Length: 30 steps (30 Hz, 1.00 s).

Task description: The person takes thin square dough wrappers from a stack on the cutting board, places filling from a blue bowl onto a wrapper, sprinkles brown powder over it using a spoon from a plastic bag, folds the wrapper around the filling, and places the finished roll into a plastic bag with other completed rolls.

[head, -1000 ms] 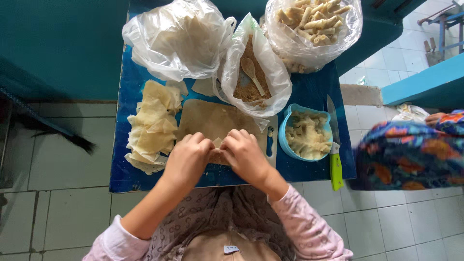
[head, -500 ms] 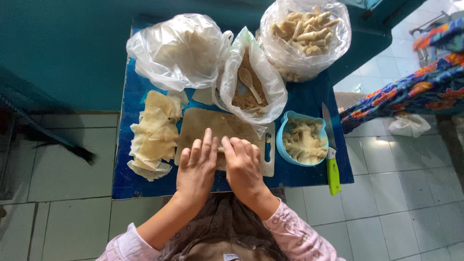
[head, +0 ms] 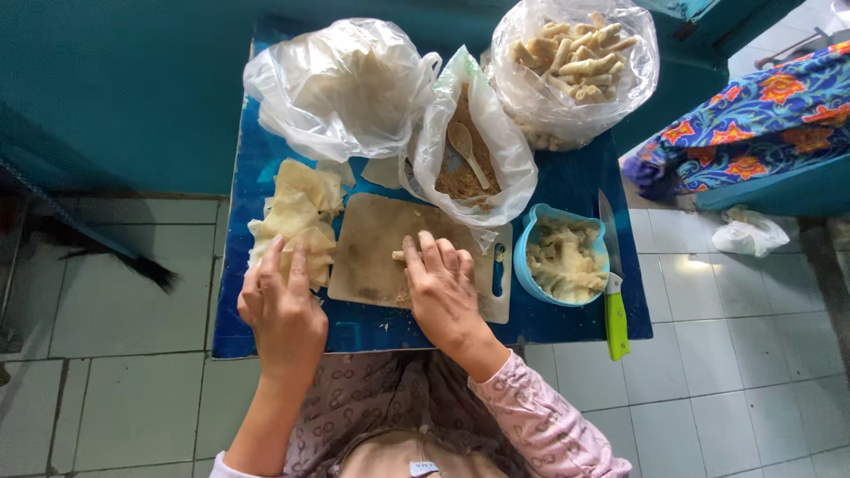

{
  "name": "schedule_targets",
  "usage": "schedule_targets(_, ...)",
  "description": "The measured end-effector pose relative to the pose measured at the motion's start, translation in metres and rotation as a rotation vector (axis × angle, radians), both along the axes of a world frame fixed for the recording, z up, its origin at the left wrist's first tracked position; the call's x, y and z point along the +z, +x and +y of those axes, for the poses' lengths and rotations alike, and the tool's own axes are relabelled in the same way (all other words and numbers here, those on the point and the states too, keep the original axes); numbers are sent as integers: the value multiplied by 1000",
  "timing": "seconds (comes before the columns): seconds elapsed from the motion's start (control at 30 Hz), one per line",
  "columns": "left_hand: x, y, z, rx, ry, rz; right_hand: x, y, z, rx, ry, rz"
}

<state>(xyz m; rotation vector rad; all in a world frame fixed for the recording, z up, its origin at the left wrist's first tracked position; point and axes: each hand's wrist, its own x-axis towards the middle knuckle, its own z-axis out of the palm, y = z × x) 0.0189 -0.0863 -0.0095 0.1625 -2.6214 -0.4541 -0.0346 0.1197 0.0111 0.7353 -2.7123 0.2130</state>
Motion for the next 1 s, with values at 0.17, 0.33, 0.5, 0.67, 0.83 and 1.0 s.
schedule_targets(0.17, -2, -1, 3, 35, -68, 11, -5, -7, -1, -6, 48, 45)
schedule_targets(0.33, 3, -1, 3, 34, -36, 48, 14, -34, 14, 36, -282, 198)
schedule_targets(0.5, 3, 1, 2, -6, -25, 56, 66, -106, 84, -127, -256, 531)
schedule_targets(0.67, 1, 3, 2, -16, 29, 68, 104, -210, 142, -291, -139, 573)
schedule_targets(0.83, 2, 3, 1, -11, 69, 71, 103, -209, 131, -235, 53, 642)
schedule_targets(1.0, 1, 5, 0, -33, 119, 137, 44, -65, 63, 227, -496, 168)
